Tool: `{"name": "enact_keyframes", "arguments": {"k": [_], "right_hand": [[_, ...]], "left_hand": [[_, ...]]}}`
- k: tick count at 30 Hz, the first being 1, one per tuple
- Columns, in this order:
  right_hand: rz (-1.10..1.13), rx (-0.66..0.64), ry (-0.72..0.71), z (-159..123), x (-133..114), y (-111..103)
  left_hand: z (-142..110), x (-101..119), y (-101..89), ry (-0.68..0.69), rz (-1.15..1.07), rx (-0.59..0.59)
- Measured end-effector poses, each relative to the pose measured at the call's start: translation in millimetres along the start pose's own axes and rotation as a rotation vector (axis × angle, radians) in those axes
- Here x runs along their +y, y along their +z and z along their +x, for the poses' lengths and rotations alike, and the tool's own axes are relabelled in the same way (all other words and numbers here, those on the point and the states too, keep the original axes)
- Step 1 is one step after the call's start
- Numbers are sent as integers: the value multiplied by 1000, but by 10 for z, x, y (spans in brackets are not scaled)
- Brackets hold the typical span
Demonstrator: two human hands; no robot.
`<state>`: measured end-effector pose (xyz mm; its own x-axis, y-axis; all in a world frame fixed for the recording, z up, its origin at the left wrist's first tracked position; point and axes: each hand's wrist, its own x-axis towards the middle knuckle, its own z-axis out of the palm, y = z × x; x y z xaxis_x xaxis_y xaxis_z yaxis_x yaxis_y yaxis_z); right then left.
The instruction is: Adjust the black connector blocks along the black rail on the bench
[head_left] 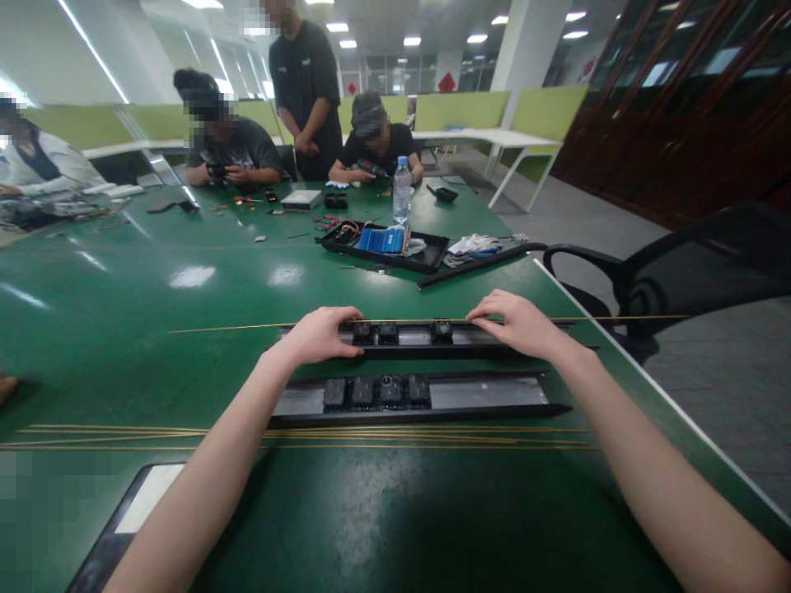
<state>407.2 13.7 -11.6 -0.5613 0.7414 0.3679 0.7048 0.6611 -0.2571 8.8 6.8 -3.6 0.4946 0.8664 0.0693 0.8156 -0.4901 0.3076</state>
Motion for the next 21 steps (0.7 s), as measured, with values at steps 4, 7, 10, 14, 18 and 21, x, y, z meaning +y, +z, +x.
{"name": "enact_keyframes", "arguments": {"k": [4, 7, 10, 14, 18, 21], "right_hand": [[19, 25, -9, 7, -40, 18], [29, 34, -40, 25, -93, 42], [27, 55, -68, 45, -136, 80], [21, 79, -85, 66, -185, 130], [6, 109, -83, 77, -227, 165], [7, 116, -83, 81, -252, 188]], "left_hand": [[0, -7, 2, -2, 7, 4], [2, -15, 7, 1, -1, 7], [4, -16, 10, 5, -8, 7], [4, -12, 10, 7, -11, 11], [2, -14, 8, 2, -17, 9], [0, -10, 5, -1, -19, 6]]}}
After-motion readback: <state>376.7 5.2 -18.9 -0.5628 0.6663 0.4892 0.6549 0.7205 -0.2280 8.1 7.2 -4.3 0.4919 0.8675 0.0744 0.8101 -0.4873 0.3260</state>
